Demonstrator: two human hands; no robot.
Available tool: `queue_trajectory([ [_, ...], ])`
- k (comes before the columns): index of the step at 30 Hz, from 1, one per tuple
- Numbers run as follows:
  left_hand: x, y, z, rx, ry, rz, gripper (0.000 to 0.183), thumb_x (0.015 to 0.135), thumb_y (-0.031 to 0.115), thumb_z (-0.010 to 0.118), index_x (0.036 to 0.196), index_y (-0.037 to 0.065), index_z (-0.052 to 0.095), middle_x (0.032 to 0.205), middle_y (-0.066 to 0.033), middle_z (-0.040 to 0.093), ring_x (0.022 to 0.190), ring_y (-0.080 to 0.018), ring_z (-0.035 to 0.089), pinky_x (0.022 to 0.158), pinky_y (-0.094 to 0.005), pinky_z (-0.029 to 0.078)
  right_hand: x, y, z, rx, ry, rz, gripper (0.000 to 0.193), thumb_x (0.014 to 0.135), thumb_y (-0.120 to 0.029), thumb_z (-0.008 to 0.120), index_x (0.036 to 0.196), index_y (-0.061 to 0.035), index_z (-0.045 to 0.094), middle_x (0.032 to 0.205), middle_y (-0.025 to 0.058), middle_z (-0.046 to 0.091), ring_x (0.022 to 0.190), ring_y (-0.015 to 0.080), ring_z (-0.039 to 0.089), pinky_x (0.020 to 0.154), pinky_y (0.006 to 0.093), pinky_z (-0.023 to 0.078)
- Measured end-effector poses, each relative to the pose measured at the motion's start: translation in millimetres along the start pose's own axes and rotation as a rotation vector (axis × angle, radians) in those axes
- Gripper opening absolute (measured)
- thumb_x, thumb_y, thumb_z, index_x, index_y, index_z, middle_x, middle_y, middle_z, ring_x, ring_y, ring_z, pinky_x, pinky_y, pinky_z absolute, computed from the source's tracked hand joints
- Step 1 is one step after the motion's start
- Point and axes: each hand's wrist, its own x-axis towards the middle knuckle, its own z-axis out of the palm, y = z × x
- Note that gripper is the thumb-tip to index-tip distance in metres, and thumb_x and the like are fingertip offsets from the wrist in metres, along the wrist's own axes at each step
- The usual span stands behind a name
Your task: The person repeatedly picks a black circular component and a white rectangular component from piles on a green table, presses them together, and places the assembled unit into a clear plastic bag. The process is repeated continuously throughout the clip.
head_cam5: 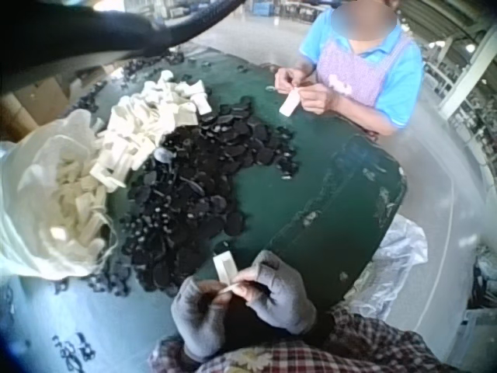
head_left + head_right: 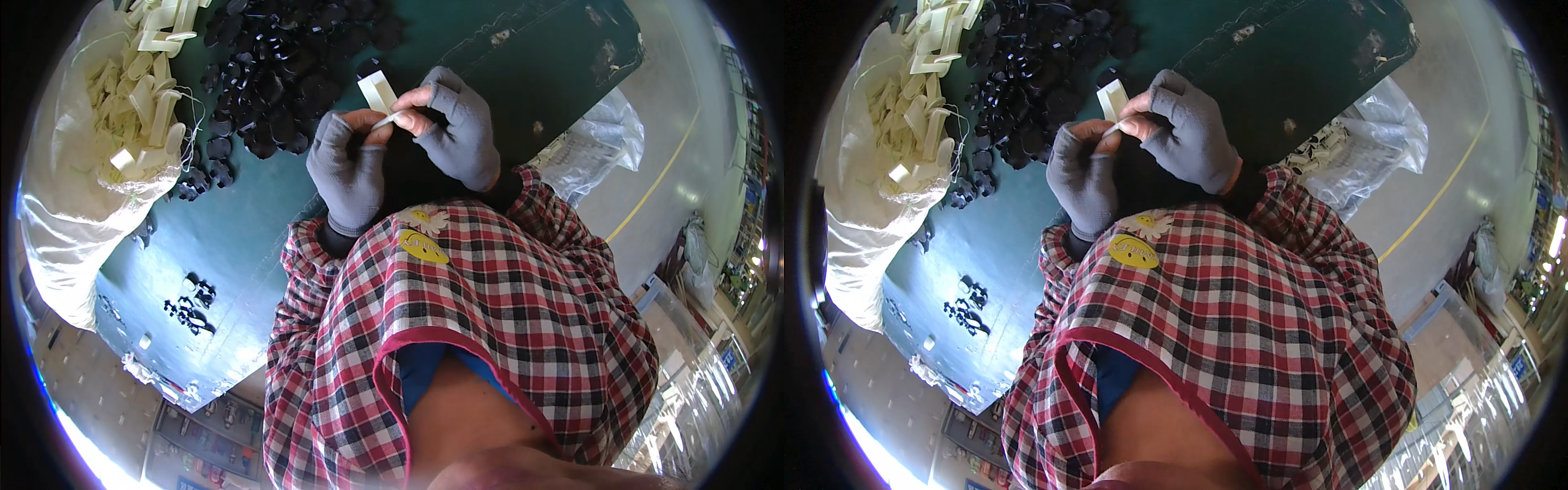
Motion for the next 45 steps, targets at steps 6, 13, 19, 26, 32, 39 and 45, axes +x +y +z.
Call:
queue_trajectory([
  [6, 1.3, 4.8, -2.1, -0.05, -0.041, -0.018, 0.012, 0.086, -0.001, 0.074, 0.098, 0.0, 0.072, 0.09, -0.0078, 0.067, 0.081, -0.0143, 0.063, 0.075, -0.0269, 0.05, -1.7, 3.5, -4.4, -0.036, 0.006, -0.126, 0.025, 0.085, -0.012, 0.081, 0.108, -0.0077, 0.074, 0.11, 0.0076, 0.066, 0.094, 0.0212, 0.069, 0.075, 0.0303, 0.058],
  [13, 1.6, 6.3, -2.5, -0.466, 0.02, -0.092, 0.023, 0.1, 0.004, 0.058, 0.121, -0.004, 0.062, 0.111, -0.0051, 0.066, 0.096, -0.0125, 0.062, 0.088, -0.0268, 0.048, -14.6, 2.3, -4.2, -0.135, -0.038, -0.074, 0.033, 0.085, -0.007, 0.078, 0.116, -0.0061, 0.067, 0.115, 0.0093, 0.064, 0.101, 0.0238, 0.069, 0.084, 0.0334, 0.058],
  [19, -0.2, 4.3, -2.4, -0.528, -0.112, -0.197, 0.024, 0.098, 0.011, 0.063, 0.119, 0.0, 0.065, 0.104, -0.0005, 0.066, 0.092, -0.0074, 0.055, 0.083, -0.0211, 0.041, -18.6, -3.7, 4.8, 0.426, -0.025, 0.393, 0.019, 0.09, -0.005, 0.075, 0.105, -0.0022, 0.065, 0.103, 0.0096, 0.067, 0.09, 0.0159, 0.069, 0.077, 0.0278, 0.06],
  [26, -0.1, 6.8, -3.3, -0.703, -0.104, -0.323, 0.016, 0.095, 0.004, 0.064, 0.111, 0.002, 0.066, 0.103, -0.0005, 0.065, 0.095, -0.0094, 0.058, 0.087, -0.0229, 0.043, -15.6, -9.1, 5.2, 0.527, -0.001, 0.396, 0.026, 0.09, -0.01, 0.076, 0.111, -0.002, 0.061, 0.102, 0.0093, 0.065, 0.088, 0.0146, 0.069, 0.074, 0.0258, 0.06],
  [32, 1.4, 6.1, -2.7, -0.602, -0.067, -0.24, 0.019, 0.09, -0.005, 0.063, 0.107, 0.002, 0.066, 0.103, -0.0005, 0.065, 0.098, -0.0097, 0.058, 0.09, -0.0236, 0.043, -17.3, -7.1, 8.4, 0.499, -0.009, 0.423, 0.024, 0.092, -0.013, 0.074, 0.109, -0.0022, 0.06, 0.105, 0.0095, 0.063, 0.088, 0.014, 0.067, 0.074, 0.0254, 0.058],
  [39, -0.2, 7.6, -2.8, -0.543, -0.071, -0.25, 0.014, 0.093, 0.002, 0.069, 0.107, 0.001, 0.065, 0.103, -0.001, 0.064, 0.092, -0.0084, 0.058, 0.084, -0.0222, 0.045, -17.3, -10.9, 10.4, 0.396, 0.058, 0.298, 0.016, 0.095, -0.009, 0.069, 0.107, -0.0024, 0.061, 0.101, 0.0055, 0.06, 0.081, 0.0096, 0.058, 0.07, 0.0235, 0.05],
  [45, -1.4, 5.6, 5.0, -0.185, -0.006, -0.093, 0.013, 0.097, 0.006, 0.069, 0.106, 0.0, 0.063, 0.095, -0.0008, 0.063, 0.086, -0.0082, 0.055, 0.08, -0.0239, 0.047, -5.0, -12.3, 11.5, 0.022, 0.038, -0.001, 0.01, 0.091, -0.001, 0.069, 0.1, -0.0009, 0.064, 0.091, 0.0099, 0.062, 0.079, 0.0188, 0.063, 0.07, 0.0285, 0.051],
])
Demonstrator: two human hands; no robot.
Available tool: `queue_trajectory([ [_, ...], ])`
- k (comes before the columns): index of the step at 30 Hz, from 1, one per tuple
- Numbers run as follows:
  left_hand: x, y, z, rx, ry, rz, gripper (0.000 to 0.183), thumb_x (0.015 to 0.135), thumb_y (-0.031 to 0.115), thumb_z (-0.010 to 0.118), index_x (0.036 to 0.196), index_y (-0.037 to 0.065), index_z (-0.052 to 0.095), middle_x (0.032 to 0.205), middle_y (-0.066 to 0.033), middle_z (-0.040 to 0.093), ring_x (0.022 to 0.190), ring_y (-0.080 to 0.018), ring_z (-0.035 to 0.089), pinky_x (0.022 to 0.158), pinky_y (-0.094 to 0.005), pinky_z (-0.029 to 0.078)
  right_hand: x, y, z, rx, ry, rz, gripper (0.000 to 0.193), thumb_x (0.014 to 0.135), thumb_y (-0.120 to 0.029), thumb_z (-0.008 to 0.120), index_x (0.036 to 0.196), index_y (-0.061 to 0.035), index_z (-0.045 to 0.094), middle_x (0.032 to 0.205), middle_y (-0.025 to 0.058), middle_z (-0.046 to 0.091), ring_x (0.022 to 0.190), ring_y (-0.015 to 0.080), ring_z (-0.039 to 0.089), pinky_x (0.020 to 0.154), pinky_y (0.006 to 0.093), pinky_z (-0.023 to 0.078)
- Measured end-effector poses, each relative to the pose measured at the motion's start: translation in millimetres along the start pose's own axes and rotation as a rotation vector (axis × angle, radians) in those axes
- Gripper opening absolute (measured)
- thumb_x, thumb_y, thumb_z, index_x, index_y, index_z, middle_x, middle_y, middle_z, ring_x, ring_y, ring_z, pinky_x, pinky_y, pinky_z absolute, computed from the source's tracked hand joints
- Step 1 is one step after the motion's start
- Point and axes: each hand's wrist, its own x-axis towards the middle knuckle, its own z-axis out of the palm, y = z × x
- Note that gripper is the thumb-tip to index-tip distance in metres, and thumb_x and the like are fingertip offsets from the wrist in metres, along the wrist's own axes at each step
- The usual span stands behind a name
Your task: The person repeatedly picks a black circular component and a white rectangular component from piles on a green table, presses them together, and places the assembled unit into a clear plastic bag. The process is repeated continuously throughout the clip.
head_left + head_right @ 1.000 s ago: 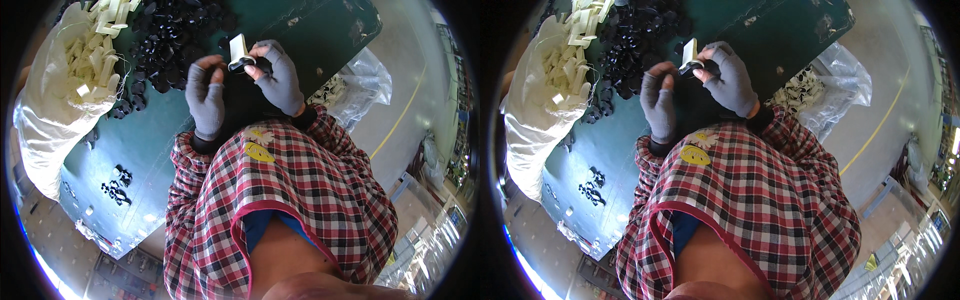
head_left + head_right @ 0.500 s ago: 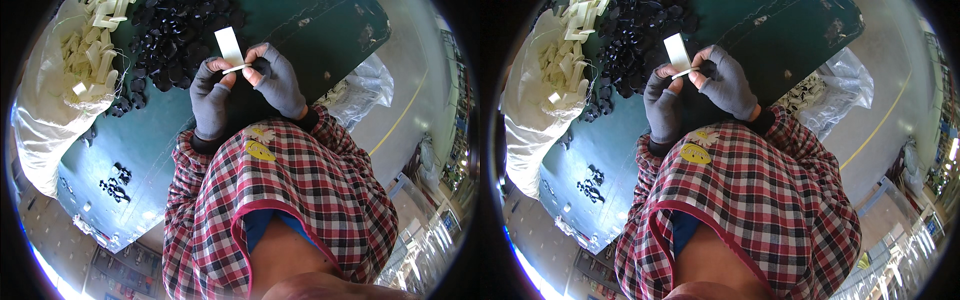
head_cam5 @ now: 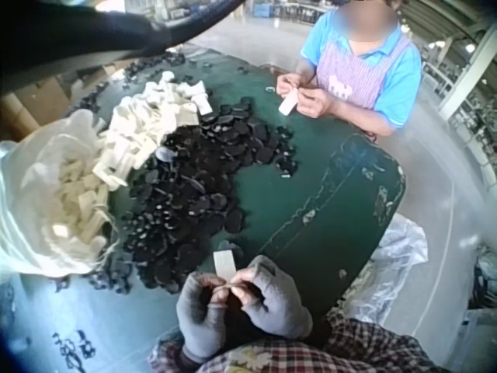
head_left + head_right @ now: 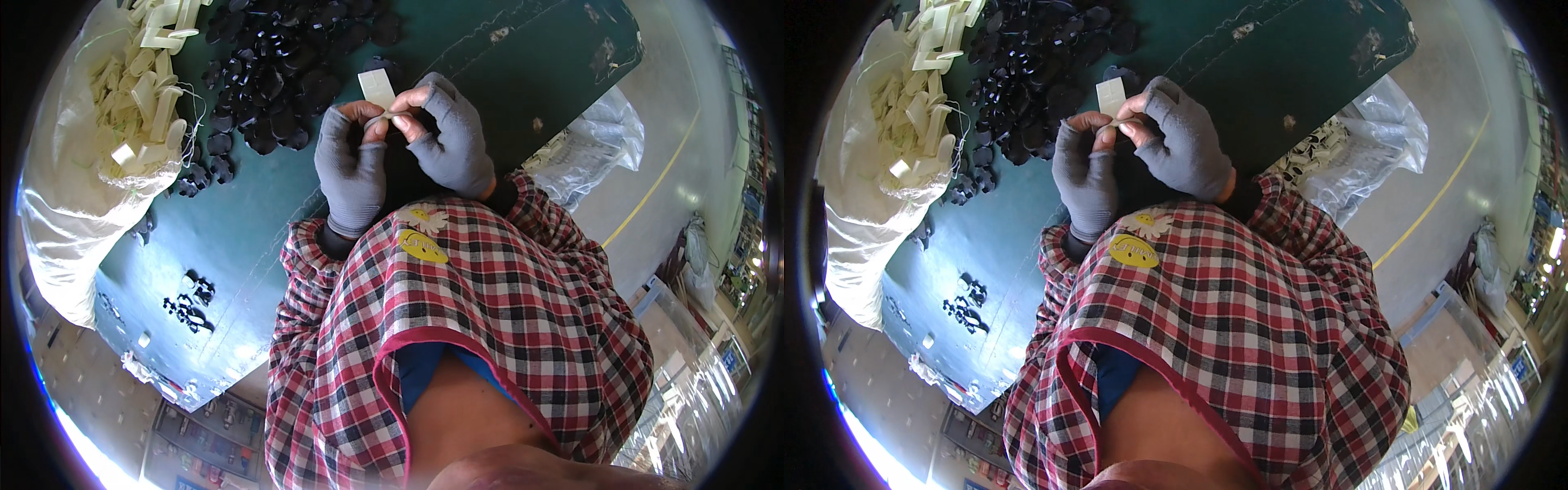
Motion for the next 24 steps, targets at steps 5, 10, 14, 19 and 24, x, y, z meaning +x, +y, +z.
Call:
queue_trajectory([
  [5, 6.0, -4.4, -0.8, -0.028, 0.049, -0.005, 0.01, 0.098, 0.005, 0.066, 0.105, -0.001, 0.064, 0.093, -0.0004, 0.063, 0.082, -0.0069, 0.054, 0.075, -0.0221, 0.046, 5.3, 8.0, 4.2, 0.022, 0.006, 0.017, 0.011, 0.093, -0.008, 0.072, 0.1, -0.0035, 0.065, 0.09, 0.0087, 0.065, 0.08, 0.0213, 0.069, 0.071, 0.0284, 0.056],
  [10, 12.7, 2.3, 0.1, -0.083, 0.064, -0.022, 0.009, 0.098, 0.005, 0.066, 0.105, -0.002, 0.066, 0.092, 0.0, 0.064, 0.079, -0.0048, 0.053, 0.071, -0.0191, 0.043, 4.7, 21.1, 9.6, 0.092, 0.045, -0.06, 0.008, 0.093, -0.004, 0.07, 0.101, -0.0017, 0.067, 0.088, 0.0065, 0.064, 0.076, 0.0167, 0.064, 0.07, 0.0278, 0.053],
  [14, -5.1, 6.9, -4.0, -0.043, -0.092, 0.127, 0.03, 0.098, 0.015, 0.07, 0.121, -0.002, 0.06, 0.107, -0.0059, 0.064, 0.095, -0.0118, 0.06, 0.087, -0.0273, 0.049, -5.3, 3.6, -33.2, 0.135, -0.009, 0.056, 0.012, 0.091, -0.004, 0.072, 0.102, -0.0016, 0.069, 0.091, 0.0052, 0.065, 0.076, 0.0141, 0.062, 0.068, 0.0265, 0.051],
  [19, -33.5, -1.2, -34.4, 0.115, -0.005, 0.084, 0.029, 0.097, 0.007, 0.068, 0.124, -0.002, 0.061, 0.113, -0.0077, 0.063, 0.1, -0.0145, 0.064, 0.092, -0.0278, 0.051, -38.3, -32.3, -152.7, -0.175, 0.207, 0.092, 0.009, 0.093, -0.006, 0.067, 0.1, -0.0018, 0.072, 0.097, 0.0042, 0.062, 0.08, 0.0118, 0.058, 0.069, 0.0255, 0.048],
  [24, -18.6, -7.7, -46.1, 0.111, 0.069, 0.046, 0.018, 0.096, -0.002, 0.063, 0.113, -0.001, 0.067, 0.105, -0.0082, 0.065, 0.092, -0.0161, 0.064, 0.087, -0.0266, 0.051, -23.7, -10.3, -129.4, -0.25, 0.067, 0.148, 0.014, 0.089, -0.002, 0.072, 0.103, -0.0046, 0.073, 0.102, 0.0056, 0.064, 0.083, 0.014, 0.063, 0.073, 0.0256, 0.05],
])
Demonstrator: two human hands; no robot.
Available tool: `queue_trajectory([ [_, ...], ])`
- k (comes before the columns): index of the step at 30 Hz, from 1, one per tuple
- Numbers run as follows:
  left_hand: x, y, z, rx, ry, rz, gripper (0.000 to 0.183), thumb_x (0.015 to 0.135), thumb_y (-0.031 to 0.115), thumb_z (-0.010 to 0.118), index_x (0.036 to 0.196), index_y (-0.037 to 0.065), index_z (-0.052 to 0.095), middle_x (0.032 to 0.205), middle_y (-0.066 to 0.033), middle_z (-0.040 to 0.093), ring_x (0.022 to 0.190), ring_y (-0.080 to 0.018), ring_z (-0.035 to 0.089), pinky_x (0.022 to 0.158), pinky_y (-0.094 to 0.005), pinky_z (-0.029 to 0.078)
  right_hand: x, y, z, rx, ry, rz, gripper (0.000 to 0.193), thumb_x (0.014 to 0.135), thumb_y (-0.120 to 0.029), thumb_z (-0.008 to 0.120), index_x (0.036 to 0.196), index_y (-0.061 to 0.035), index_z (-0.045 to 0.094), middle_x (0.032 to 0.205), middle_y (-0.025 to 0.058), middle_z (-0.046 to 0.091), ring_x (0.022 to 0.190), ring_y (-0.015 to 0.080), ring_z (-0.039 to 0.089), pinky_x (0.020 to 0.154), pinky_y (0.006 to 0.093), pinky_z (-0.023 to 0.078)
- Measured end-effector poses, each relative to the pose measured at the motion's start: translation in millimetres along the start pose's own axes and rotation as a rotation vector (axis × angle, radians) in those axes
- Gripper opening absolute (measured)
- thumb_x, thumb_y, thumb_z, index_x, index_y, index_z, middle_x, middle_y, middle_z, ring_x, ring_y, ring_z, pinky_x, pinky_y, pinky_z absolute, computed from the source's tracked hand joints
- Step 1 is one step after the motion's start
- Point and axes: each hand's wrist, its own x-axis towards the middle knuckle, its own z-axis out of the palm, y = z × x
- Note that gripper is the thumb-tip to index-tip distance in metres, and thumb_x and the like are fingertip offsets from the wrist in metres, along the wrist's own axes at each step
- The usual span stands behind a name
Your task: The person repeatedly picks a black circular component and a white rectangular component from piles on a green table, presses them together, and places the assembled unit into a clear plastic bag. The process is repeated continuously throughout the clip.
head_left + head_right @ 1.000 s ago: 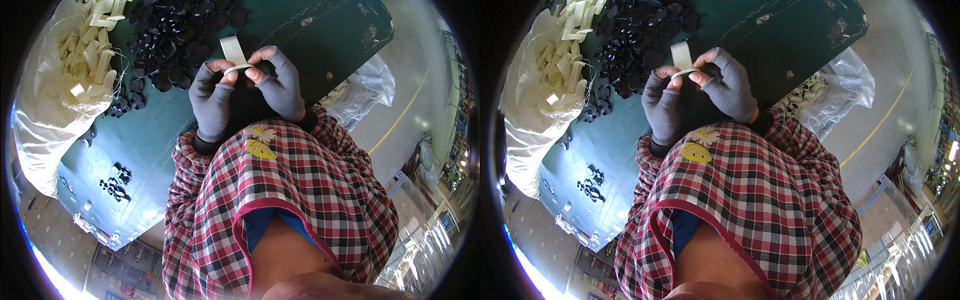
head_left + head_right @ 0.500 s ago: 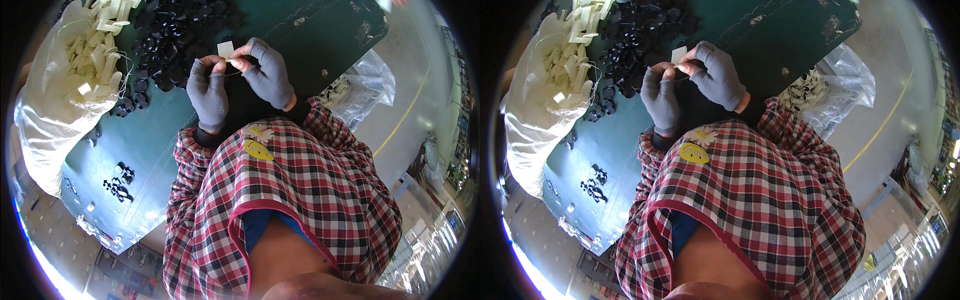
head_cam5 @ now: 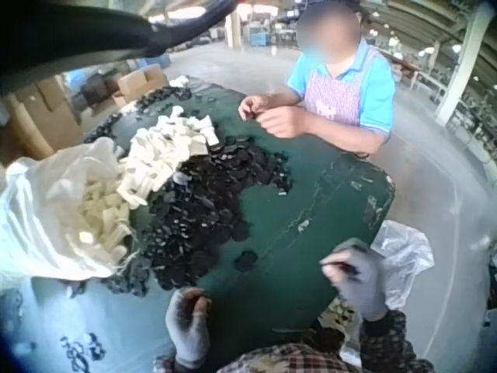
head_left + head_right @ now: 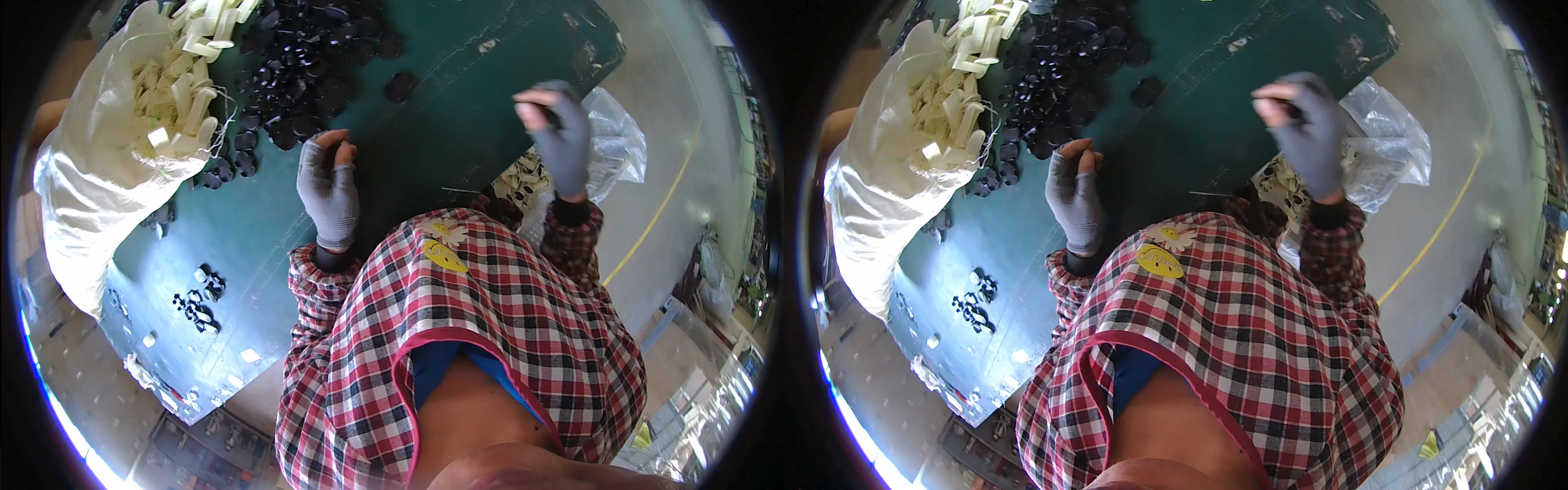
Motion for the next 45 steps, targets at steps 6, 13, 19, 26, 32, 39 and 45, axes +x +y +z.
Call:
queue_trajectory([
  [6, 58.3, 27.8, -51.3, 0.533, 0.257, 0.463, 0.015, 0.089, -0.004, 0.066, 0.103, 0.001, 0.067, 0.104, -0.0158, 0.065, 0.093, -0.0309, 0.064, 0.082, -0.0361, 0.053, 62.9, -5.7, 109.0, -0.26, -0.314, -0.375, 0.026, 0.084, -0.014, 0.076, 0.109, -0.0109, 0.072, 0.116, 0.0047, 0.064, 0.109, 0.0277, 0.062, 0.092, 0.0391, 0.052],
  [13, 162.1, 37.9, -145.0, 1.216, 0.621, 0.368, 0.041, 0.087, 0.022, 0.072, 0.122, 0.005, 0.058, 0.116, -0.0197, 0.065, 0.098, -0.0398, 0.067, 0.082, -0.0487, 0.054, 55.3, -6.4, 109.1, -0.198, -0.196, -0.258, 0.012, 0.094, -0.017, 0.07, 0.099, -0.006, 0.069, 0.101, 0.0095, 0.068, 0.093, 0.0283, 0.068, 0.078, 0.0379, 0.054],
  [19, 214.1, 52.4, -154.7, 1.39, 0.452, 0.117, 0.026, 0.085, 0.031, 0.071, 0.108, 0.018, 0.071, 0.093, -0.0125, 0.074, 0.091, -0.0395, 0.07, 0.074, -0.0506, 0.054, 59.7, -10.9, 108.5, -0.048, -0.099, -0.174, 0.012, 0.096, -0.009, 0.068, 0.106, -0.0031, 0.069, 0.094, 0.0111, 0.069, 0.08, 0.0279, 0.07, 0.069, 0.0347, 0.054],
  [26, 98.8, 69.0, -92.6, 0.285, 0.484, 0.603, 0.021, 0.096, 0.008, 0.071, 0.114, -0.001, 0.067, 0.098, -0.006, 0.069, 0.084, -0.0122, 0.063, 0.074, -0.0282, 0.053, 58.6, -10.7, 107.1, 0.234, -0.071, -0.019, 0.016, 0.096, -0.005, 0.068, 0.112, -0.003, 0.069, 0.093, 0.0083, 0.068, 0.078, 0.016, 0.067, 0.069, 0.0274, 0.052],
  [32, 43.9, 28.0, -0.7, 0.626, -0.098, 0.084, 0.03, 0.09, 0.006, 0.071, 0.119, 0.003, 0.067, 0.096, -0.0112, 0.067, 0.079, -0.0203, 0.066, 0.071, -0.0322, 0.053, 39.4, 0.2, 112.9, 0.496, -0.082, 0.111, 0.013, 0.097, -0.007, 0.069, 0.11, -0.0043, 0.069, 0.082, 0.0008, 0.068, 0.069, 0.0077, 0.064, 0.065, 0.0216, 0.051],
  [39, -8.4, 24.3, -10.0, 0.574, -0.031, 0.328, 0.027, 0.089, -0.001, 0.067, 0.116, 0.005, 0.069, 0.104, -0.0138, 0.067, 0.09, -0.0261, 0.067, 0.08, -0.0342, 0.053, -14.9, -26.9, 107.6, 0.67, -0.151, 0.241, 0.014, 0.097, -0.002, 0.067, 0.111, -0.0014, 0.069, 0.088, 0.0035, 0.066, 0.07, 0.0077, 0.062, 0.063, 0.0207, 0.051],
  [45, -5.8, 14.0, 7.9, 0.555, -0.096, 0.224, 0.027, 0.081, -0.003, 0.071, 0.107, 0.005, 0.068, 0.094, -0.0143, 0.067, 0.083, -0.0326, 0.067, 0.076, -0.0343, 0.054, -19.1, -28.8, 110.4, 0.693, -0.19, 0.208, 0.014, 0.091, 0.004, 0.069, 0.103, -0.0022, 0.068, 0.091, 0.0043, 0.066, 0.073, 0.0091, 0.064, 0.068, 0.0235, 0.054],
])
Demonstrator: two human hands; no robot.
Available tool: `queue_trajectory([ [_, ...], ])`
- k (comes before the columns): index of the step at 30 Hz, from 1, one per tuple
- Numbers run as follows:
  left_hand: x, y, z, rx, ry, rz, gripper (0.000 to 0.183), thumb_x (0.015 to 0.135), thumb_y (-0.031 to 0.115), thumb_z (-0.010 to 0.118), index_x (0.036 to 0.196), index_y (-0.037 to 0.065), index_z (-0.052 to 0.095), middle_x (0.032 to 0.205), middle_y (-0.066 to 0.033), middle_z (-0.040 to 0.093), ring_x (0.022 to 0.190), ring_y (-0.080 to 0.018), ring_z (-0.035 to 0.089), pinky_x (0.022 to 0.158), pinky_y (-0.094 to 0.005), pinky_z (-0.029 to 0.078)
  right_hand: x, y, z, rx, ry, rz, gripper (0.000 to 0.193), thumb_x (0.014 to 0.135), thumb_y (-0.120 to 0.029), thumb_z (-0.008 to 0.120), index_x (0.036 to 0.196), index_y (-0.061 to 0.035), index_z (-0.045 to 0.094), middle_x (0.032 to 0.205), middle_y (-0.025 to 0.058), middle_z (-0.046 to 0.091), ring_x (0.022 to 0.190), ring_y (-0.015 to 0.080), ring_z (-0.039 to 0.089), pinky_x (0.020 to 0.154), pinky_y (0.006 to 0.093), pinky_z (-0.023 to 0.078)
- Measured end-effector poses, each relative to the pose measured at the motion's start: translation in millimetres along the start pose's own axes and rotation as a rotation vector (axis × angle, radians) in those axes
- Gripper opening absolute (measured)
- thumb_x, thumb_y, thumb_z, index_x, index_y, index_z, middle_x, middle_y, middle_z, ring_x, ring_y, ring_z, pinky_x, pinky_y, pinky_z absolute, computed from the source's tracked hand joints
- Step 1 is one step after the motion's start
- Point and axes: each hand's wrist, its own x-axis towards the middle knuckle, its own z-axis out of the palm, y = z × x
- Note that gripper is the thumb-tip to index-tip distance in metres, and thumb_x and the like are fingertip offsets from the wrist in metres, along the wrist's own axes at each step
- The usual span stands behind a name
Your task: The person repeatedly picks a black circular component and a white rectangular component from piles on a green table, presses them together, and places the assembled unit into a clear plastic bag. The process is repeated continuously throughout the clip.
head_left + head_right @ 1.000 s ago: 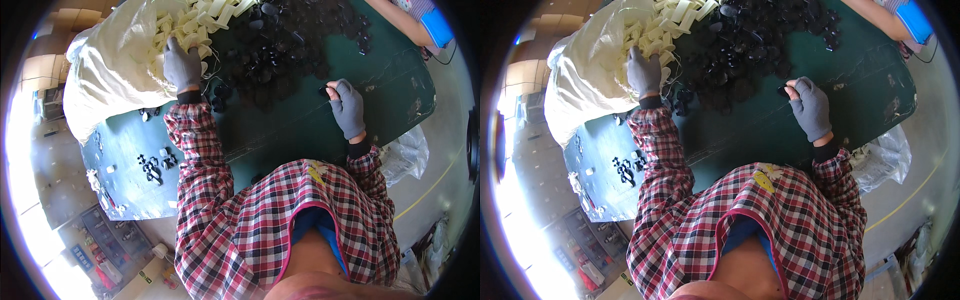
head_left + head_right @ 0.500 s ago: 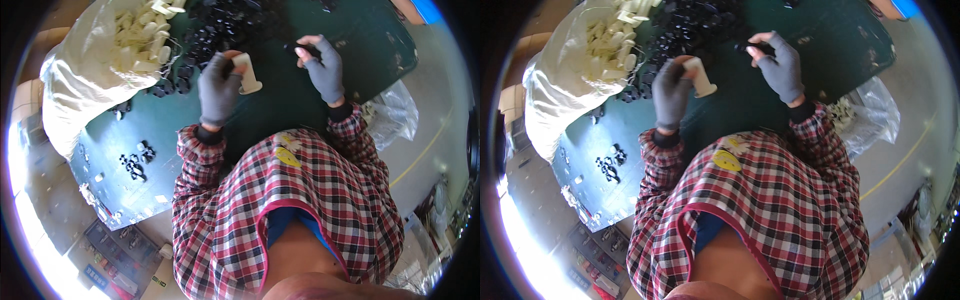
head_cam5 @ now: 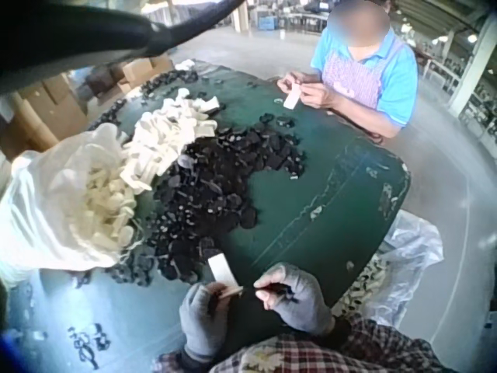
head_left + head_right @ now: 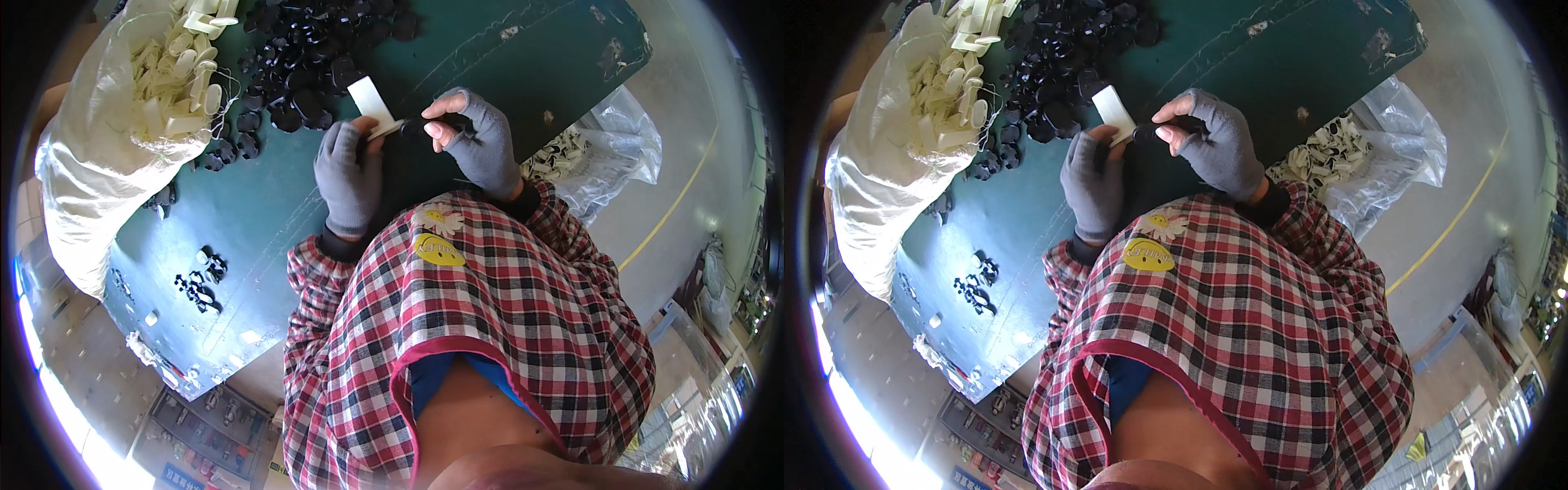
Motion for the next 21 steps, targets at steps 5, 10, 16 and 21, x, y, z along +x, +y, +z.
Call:
queue_trajectory([
  [5, 8.2, 8.3, 14.0, -0.409, -0.079, -0.111, 0.019, 0.089, -0.006, 0.063, 0.107, 0.0, 0.066, 0.093, -0.0079, 0.066, 0.083, -0.015, 0.063, 0.077, -0.0283, 0.051, 5.7, 2.5, -3.2, -0.271, -0.032, -0.272, 0.021, 0.084, 0.004, 0.075, 0.101, -0.0049, 0.07, 0.094, 0.0083, 0.069, 0.082, 0.0196, 0.069, 0.072, 0.0294, 0.057],
  [10, 7.8, 15.2, 19.6, -0.803, -0.124, -0.284, 0.021, 0.091, -0.004, 0.065, 0.112, -0.002, 0.064, 0.096, -0.0028, 0.065, 0.086, -0.0125, 0.06, 0.081, -0.0259, 0.05, 11.4, 4.5, -5.4, -0.49, 0.029, -0.402, 0.02, 0.084, 0.002, 0.076, 0.102, -0.0056, 0.07, 0.094, 0.0081, 0.068, 0.081, 0.0197, 0.07, 0.071, 0.028, 0.057],
  [16, 11.1, 16.9, 19.7, -0.882, -0.107, -0.451, 0.023, 0.09, -0.003, 0.069, 0.112, -0.002, 0.064, 0.098, -0.004, 0.067, 0.089, -0.0091, 0.061, 0.083, -0.0225, 0.049, 11.3, 5.6, 2.8, -0.515, 0.097, -0.412, 0.031, 0.083, 0.0, 0.079, 0.111, -0.0044, 0.066, 0.101, 0.0091, 0.064, 0.081, 0.0183, 0.069, 0.069, 0.0266, 0.057],
  [21, 12.8, 19.4, 20.6, -0.918, -0.065, -0.479, 0.023, 0.088, -0.005, 0.07, 0.11, -0.002, 0.065, 0.098, -0.0038, 0.068, 0.088, -0.009, 0.061, 0.081, -0.0228, 0.049, 9.1, 7.9, 1.8, -0.261, 0.104, -0.15, 0.036, 0.081, 0.001, 0.081, 0.11, -0.003, 0.061, 0.106, 0.0113, 0.064, 0.087, 0.0177, 0.07, 0.073, 0.0275, 0.06],
])
